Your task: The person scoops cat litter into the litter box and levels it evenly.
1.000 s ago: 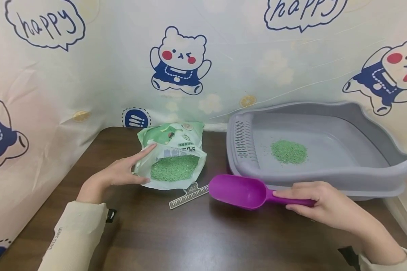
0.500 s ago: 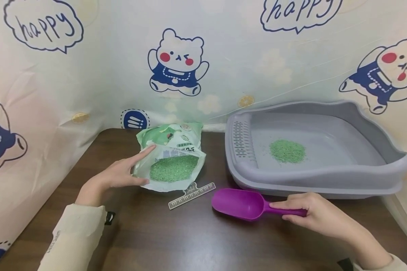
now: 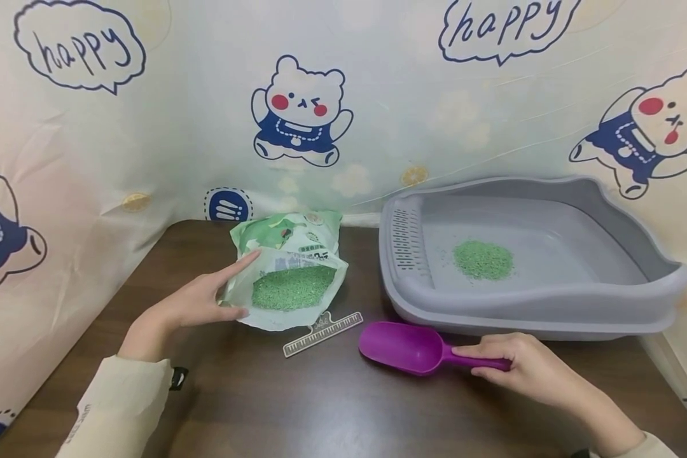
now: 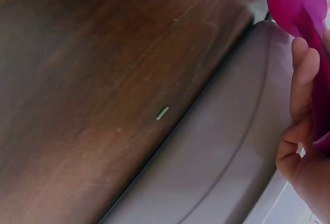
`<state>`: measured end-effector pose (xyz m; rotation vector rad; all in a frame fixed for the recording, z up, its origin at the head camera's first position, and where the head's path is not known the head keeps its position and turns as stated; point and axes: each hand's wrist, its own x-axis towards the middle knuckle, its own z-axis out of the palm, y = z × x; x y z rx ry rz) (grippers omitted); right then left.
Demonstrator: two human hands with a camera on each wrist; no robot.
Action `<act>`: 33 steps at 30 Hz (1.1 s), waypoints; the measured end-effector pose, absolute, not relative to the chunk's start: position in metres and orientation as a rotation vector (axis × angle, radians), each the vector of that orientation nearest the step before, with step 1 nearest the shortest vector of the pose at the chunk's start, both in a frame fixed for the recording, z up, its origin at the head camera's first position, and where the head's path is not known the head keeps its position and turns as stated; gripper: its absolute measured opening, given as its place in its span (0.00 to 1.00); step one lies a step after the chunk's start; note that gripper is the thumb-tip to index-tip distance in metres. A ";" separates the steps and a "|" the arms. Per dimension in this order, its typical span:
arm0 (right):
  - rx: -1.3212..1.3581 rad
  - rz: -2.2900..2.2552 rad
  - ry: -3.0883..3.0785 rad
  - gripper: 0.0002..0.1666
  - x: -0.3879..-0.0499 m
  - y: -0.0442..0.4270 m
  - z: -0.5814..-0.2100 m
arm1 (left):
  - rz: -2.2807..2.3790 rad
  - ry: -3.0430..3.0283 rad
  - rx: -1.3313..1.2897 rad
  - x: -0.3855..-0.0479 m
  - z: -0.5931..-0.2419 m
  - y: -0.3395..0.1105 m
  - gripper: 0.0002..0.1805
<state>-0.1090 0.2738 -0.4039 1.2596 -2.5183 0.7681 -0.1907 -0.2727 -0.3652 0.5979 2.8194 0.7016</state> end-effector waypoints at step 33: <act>1.134 0.514 -2.684 0.34 -0.092 0.294 -0.380 | 0.787 3.141 1.011 -0.166 -0.372 -0.288 0.22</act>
